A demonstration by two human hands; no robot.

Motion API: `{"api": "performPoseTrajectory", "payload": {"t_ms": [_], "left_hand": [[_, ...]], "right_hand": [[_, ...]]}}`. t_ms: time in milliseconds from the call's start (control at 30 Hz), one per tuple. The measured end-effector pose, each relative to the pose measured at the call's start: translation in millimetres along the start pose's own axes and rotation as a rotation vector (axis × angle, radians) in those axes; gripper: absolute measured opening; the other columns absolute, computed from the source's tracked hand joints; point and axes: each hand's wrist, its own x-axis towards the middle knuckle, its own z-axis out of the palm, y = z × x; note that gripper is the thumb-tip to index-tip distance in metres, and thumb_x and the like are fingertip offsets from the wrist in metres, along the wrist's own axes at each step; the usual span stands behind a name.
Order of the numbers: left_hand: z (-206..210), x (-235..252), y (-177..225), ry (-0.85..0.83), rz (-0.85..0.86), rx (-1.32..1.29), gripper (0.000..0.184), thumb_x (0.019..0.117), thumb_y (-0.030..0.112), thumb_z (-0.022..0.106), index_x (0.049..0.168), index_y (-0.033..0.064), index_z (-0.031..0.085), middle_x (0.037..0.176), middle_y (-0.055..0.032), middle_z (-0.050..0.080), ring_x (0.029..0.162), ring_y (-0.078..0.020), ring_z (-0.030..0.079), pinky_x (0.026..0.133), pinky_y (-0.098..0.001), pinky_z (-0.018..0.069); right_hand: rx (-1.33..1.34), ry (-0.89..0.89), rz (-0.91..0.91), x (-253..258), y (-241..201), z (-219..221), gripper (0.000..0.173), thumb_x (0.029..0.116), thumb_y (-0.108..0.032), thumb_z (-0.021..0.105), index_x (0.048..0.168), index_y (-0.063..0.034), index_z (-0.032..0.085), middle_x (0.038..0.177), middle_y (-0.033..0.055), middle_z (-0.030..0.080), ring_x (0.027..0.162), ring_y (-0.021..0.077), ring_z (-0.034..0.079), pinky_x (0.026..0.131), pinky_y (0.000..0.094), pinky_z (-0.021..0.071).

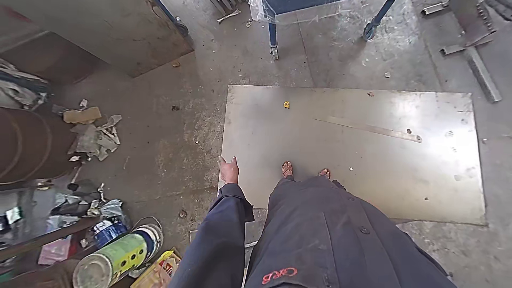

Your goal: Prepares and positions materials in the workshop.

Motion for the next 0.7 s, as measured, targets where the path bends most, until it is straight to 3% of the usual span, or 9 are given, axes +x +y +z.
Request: {"api": "performPoseTrajectory", "payload": {"t_ms": [33, 67, 200, 267, 433, 533, 600, 633, 700], "left_hand": [[8, -2, -11, -0.129, -0.017, -0.087, 0.071, 0.1024, 0.038, 0.063, 0.159, 0.0038, 0.036, 0.159, -0.0207, 0.044, 0.148, -0.0334, 0.042, 0.120, -0.0546, 0.0356], [16, -6, -21, -0.252, -0.050, -0.166, 0.067, 0.1015, 0.033, 0.066, 0.154, -0.0008, 0.042, 0.157, -0.0220, 0.046, 0.148, -0.0330, 0.042, 0.121, -0.0521, 0.0346], [44, -29, -48, -0.363, -0.082, -0.057, 0.060, 0.1000, 0.031, 0.067, 0.149, 0.0004, 0.051, 0.151, -0.0211, 0.053, 0.144, -0.0331, 0.047, 0.119, -0.0528, 0.0376], [49, -42, -59, -0.422, -0.079, 0.017, 0.059, 0.1009, 0.032, 0.065, 0.149, 0.0025, 0.052, 0.152, -0.0200, 0.053, 0.144, -0.0326, 0.048, 0.119, -0.0533, 0.0373], [51, -61, -82, -0.600, -0.004, 0.131, 0.057, 0.1023, 0.034, 0.062, 0.150, 0.0039, 0.052, 0.150, -0.0179, 0.055, 0.142, -0.0304, 0.050, 0.119, -0.0518, 0.0387], [51, -63, -94, -0.620, -0.005, 0.133, 0.056, 0.1027, 0.036, 0.061, 0.148, 0.0036, 0.054, 0.148, -0.0177, 0.057, 0.141, -0.0305, 0.052, 0.118, -0.0523, 0.0397], [52, -67, -104, -0.625, -0.033, 0.121, 0.055, 0.1030, 0.036, 0.060, 0.147, 0.0033, 0.055, 0.146, -0.0187, 0.058, 0.140, -0.0315, 0.053, 0.117, -0.0537, 0.0399], [52, -68, -107, -0.625, -0.044, 0.110, 0.054, 0.1031, 0.036, 0.060, 0.145, 0.0030, 0.056, 0.145, -0.0193, 0.059, 0.139, -0.0322, 0.053, 0.117, -0.0543, 0.0402], [56, -68, -114, -0.637, -0.059, 0.074, 0.052, 0.1027, 0.036, 0.061, 0.142, 0.0027, 0.059, 0.142, -0.0203, 0.061, 0.134, -0.0330, 0.057, 0.114, -0.0546, 0.0431]], "right_hand": [[-0.007, -0.060, -0.004, -13, -7, -8, 0.043, 0.1131, -0.032, 0.035, 0.129, -0.0030, 0.063, 0.129, 0.0228, 0.066, 0.122, 0.0366, 0.063, 0.102, 0.0539, 0.0480], [0.020, 0.325, -0.071, -18, -8, 20, 0.041, 0.1067, -0.028, 0.046, 0.100, 0.0005, 0.075, 0.098, 0.0251, 0.074, 0.092, 0.0388, 0.073, 0.081, 0.0547, 0.0546], [0.116, -0.233, 0.110, -86, -92, -89, 0.034, 0.1115, -0.016, 0.044, 0.127, 0.0086, 0.063, 0.131, 0.0279, 0.063, 0.123, 0.0342, 0.061, 0.105, 0.0457, 0.0435], [0.134, -0.066, -0.086, -106, -94, -90, 0.033, 0.1097, -0.011, 0.047, 0.112, 0.0136, 0.068, 0.113, 0.0315, 0.070, 0.104, 0.0351, 0.069, 0.094, 0.0431, 0.0509], [0.139, -0.189, -0.128, -105, -81, -108, 0.031, 0.1106, -0.008, 0.040, 0.120, 0.0112, 0.063, 0.120, 0.0258, 0.066, 0.107, 0.0229, 0.062, 0.095, 0.0307, 0.0467], [-0.064, -0.262, -0.011, -66, -66, -87, 0.040, 0.1143, -0.016, 0.035, 0.146, 0.0036, 0.051, 0.152, 0.0214, 0.051, 0.139, 0.0274, 0.050, 0.116, 0.0363, 0.0356], [-0.025, 0.398, -0.692, 14, 18, -7, 0.041, 0.1069, -0.020, 0.050, 0.090, 0.0098, 0.072, 0.079, 0.0281, 0.070, 0.068, 0.0330, 0.067, 0.066, 0.0343, 0.0522], [-0.092, 0.002, -0.390, 10, -10, -35, 0.039, 0.1115, -0.022, 0.044, 0.117, 0.0083, 0.068, 0.109, 0.0303, 0.070, 0.100, 0.0376, 0.069, 0.089, 0.0433, 0.0529], [-0.038, -0.133, -0.019, 8, -57, -50, 0.034, 0.1099, -0.023, 0.049, 0.126, 0.0018, 0.066, 0.124, 0.0270, 0.067, 0.118, 0.0398, 0.064, 0.101, 0.0548, 0.0478]]}}
